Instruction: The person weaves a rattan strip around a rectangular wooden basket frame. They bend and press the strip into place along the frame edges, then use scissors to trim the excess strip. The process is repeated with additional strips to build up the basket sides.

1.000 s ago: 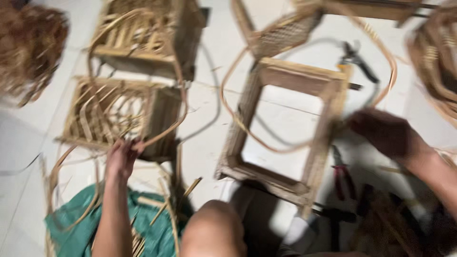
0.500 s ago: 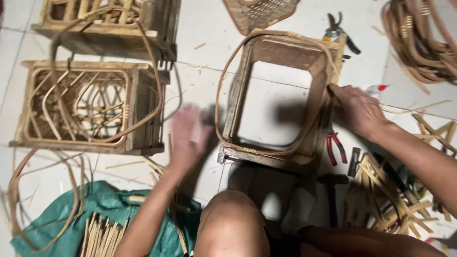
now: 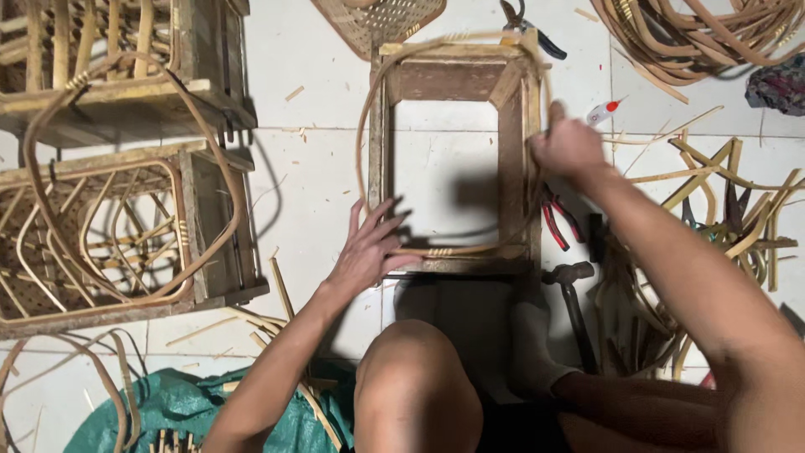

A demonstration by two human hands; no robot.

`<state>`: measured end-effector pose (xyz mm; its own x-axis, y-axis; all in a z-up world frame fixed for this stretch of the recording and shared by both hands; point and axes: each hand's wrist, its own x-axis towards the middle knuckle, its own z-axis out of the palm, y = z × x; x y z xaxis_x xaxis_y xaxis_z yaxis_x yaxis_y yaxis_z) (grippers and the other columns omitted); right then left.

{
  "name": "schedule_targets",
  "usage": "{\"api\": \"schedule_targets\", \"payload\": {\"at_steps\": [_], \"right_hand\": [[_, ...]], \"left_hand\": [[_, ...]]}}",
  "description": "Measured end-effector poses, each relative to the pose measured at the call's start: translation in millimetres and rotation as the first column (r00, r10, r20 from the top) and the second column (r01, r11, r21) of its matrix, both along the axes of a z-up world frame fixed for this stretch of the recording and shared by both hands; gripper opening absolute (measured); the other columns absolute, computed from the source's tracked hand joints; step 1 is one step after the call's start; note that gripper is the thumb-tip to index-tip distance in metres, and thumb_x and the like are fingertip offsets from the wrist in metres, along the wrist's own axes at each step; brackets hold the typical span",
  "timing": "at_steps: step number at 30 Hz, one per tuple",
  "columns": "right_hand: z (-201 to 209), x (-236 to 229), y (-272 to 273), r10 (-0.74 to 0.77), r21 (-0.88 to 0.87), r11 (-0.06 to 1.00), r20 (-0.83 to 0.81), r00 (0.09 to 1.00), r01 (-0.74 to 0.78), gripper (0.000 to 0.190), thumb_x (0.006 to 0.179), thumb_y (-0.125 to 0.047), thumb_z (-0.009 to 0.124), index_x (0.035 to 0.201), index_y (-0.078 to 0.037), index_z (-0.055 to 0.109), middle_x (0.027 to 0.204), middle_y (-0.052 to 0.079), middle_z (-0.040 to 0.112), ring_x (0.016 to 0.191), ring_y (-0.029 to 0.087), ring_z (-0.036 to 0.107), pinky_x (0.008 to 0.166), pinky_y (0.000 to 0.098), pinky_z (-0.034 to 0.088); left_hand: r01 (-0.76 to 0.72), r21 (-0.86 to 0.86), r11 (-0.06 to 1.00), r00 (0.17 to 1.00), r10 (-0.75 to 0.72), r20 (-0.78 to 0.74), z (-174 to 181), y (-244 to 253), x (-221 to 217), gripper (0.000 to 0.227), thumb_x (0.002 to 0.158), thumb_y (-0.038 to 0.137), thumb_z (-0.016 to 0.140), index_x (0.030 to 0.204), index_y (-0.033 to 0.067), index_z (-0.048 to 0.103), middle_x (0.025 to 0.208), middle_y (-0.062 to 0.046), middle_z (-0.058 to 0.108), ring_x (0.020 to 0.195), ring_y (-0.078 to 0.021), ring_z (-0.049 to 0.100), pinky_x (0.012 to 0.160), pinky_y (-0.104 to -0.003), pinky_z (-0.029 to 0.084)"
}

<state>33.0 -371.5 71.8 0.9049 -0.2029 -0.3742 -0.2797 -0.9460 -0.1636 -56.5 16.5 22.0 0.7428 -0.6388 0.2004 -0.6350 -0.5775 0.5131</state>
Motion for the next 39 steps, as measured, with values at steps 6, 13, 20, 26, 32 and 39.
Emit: {"api": "schedule_targets", "payload": {"at_steps": [6, 13, 20, 26, 32, 39], "right_hand": [[-3.0, -9.2, -40.3, -0.027, -0.029, 0.999, 0.273, 0.961, 0.037, 0.054, 0.1, -0.015, 0.051, 0.149, 0.006, 0.044, 0.073, 0.027, 0.069, 0.059, 0.04, 0.067, 0.062, 0.0523, 0.058], [-87.8, -32.5, -26.7, -0.172, 0.125, 0.985, 0.587, 0.791, 0.121, 0.037, 0.109, -0.033, 0.053, 0.135, -0.006, 0.056, 0.076, 0.025, 0.07, 0.072, 0.048, 0.068, 0.068, 0.0585, 0.053], [-66.9, -17.1, -10.5, -0.183, 0.103, 0.983, 0.588, 0.788, 0.152, 0.029, 0.108, -0.029, 0.052, 0.129, -0.01, 0.057, 0.071, 0.022, 0.069, 0.067, 0.048, 0.067, 0.063, 0.0608, 0.05], [-48.7, -21.4, -18.1, -0.117, 0.144, 0.989, 0.661, 0.741, 0.028, 0.026, 0.118, -0.024, 0.048, 0.132, -0.004, 0.056, 0.072, 0.021, 0.066, 0.069, 0.048, 0.066, 0.067, 0.0599, 0.05], [-41.9, -30.1, -7.1, -0.233, 0.284, 0.958, 0.663, 0.712, 0.049, 0.024, 0.118, -0.02, 0.05, 0.13, -0.001, 0.057, 0.066, 0.019, 0.064, 0.06, 0.041, 0.067, 0.057, 0.0539, 0.048], [-49.3, -30.2, -7.1, -0.048, 0.103, 0.994, 0.61, 0.791, -0.019, 0.031, 0.117, -0.023, 0.049, 0.128, 0.005, 0.056, 0.072, 0.023, 0.066, 0.067, 0.047, 0.065, 0.069, 0.0584, 0.051]], "left_hand": [[0.072, 0.087, 0.994, 0.992, -0.062, -0.113, -2.8, -25.9, 17.0, 0.053, 0.09, 0.056, 0.066, 0.092, 0.0046, 0.08, 0.105, -0.012, 0.076, 0.131, -0.0282, 0.057, 0.125, -0.061, 0.018], [0.135, 0.109, 0.985, 0.99, -0.132, -0.042, 2.8, -3.5, -0.3, 0.041, 0.097, 0.044, 0.066, 0.094, 0.0044, 0.078, 0.091, -0.012, 0.071, 0.107, -0.027, 0.064, 0.127, -0.051, 0.025], [0.251, 0.077, 0.965, 0.968, -0.251, -0.02, 6.2, 4.7, -4.3, 0.069, 0.072, 0.035, 0.077, 0.129, 0.0027, 0.059, 0.121, -0.016, 0.067, 0.132, -0.0323, 0.053, 0.124, -0.055, 0.017], [0.19, 0.077, 0.979, 0.981, -0.187, -0.042, -8.5, 4.9, -6.4, 0.072, 0.082, 0.048, 0.079, 0.135, 0.0024, 0.059, 0.121, -0.017, 0.066, 0.134, -0.0311, 0.053, 0.127, -0.054, 0.021], [0.142, 0.062, 0.988, 0.99, -0.142, -0.007, -14.7, 5.4, -11.8, 0.07, 0.081, 0.05, 0.079, 0.128, -0.0001, 0.067, 0.111, -0.017, 0.067, 0.124, -0.0332, 0.058, 0.125, -0.053, 0.023], [0.087, 0.127, 0.988, 0.996, -0.087, -0.006, -22.0, 4.9, -22.0, 0.058, 0.085, 0.05, 0.076, 0.113, -0.0013, 0.073, 0.103, -0.015, 0.07, 0.121, -0.0304, 0.061, 0.127, -0.054, 0.021]]}}
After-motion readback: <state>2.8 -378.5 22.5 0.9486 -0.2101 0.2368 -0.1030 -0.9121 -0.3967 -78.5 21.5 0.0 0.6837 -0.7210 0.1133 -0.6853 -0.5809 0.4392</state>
